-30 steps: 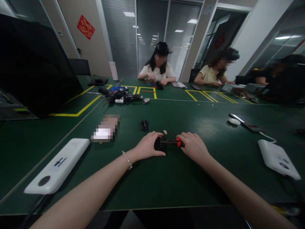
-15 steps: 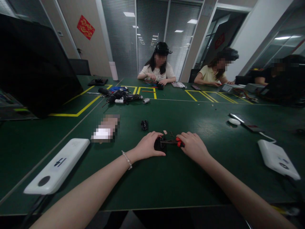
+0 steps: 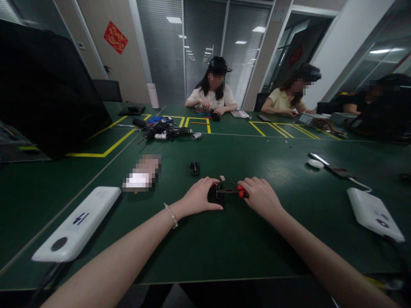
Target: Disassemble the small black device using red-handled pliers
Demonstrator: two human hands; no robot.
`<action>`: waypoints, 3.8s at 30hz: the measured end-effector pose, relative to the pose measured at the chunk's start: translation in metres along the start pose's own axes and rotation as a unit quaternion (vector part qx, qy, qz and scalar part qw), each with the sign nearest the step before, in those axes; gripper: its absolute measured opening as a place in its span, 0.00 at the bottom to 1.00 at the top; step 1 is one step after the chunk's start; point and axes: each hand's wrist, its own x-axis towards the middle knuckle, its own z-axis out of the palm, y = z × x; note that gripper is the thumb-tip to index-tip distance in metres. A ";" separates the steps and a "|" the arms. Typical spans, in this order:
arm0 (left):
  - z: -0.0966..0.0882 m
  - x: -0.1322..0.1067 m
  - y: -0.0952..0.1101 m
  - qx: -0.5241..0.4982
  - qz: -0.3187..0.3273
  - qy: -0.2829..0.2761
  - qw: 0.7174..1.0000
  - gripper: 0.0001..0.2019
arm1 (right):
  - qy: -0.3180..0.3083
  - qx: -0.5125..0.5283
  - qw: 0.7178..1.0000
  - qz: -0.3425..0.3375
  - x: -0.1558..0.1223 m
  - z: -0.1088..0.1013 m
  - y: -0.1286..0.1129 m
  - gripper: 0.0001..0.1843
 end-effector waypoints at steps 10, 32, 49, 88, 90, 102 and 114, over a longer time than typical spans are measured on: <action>-0.002 -0.001 0.002 -0.010 -0.007 -0.003 1.000 0.34 | -0.014 0.011 1.000 0.009 0.000 -0.001 -0.001 0.20; -0.002 -0.001 0.001 0.004 0.000 -0.003 1.000 0.34 | 0.001 0.001 1.000 -0.002 0.000 0.000 0.000 0.20; -0.002 -0.001 0.001 0.001 -0.003 -0.003 1.000 0.34 | -0.014 -0.010 1.000 0.000 0.000 -0.004 -0.001 0.22; 0.000 0.000 -0.001 0.007 0.007 0.003 1.000 0.34 | -0.021 0.028 0.999 0.023 0.001 0.001 -0.002 0.19; 0.000 0.000 -0.001 0.005 0.005 0.003 1.000 0.34 | -0.025 0.027 0.999 0.024 0.001 -0.001 -0.003 0.19; -0.002 -0.001 0.002 -0.005 -0.003 -0.002 1.000 0.34 | -0.018 0.015 1.000 0.015 0.001 -0.001 -0.002 0.21; -0.001 0.000 0.002 0.002 0.002 0.005 1.000 0.34 | 0.009 -0.003 1.000 -0.001 0.000 -0.001 -0.001 0.21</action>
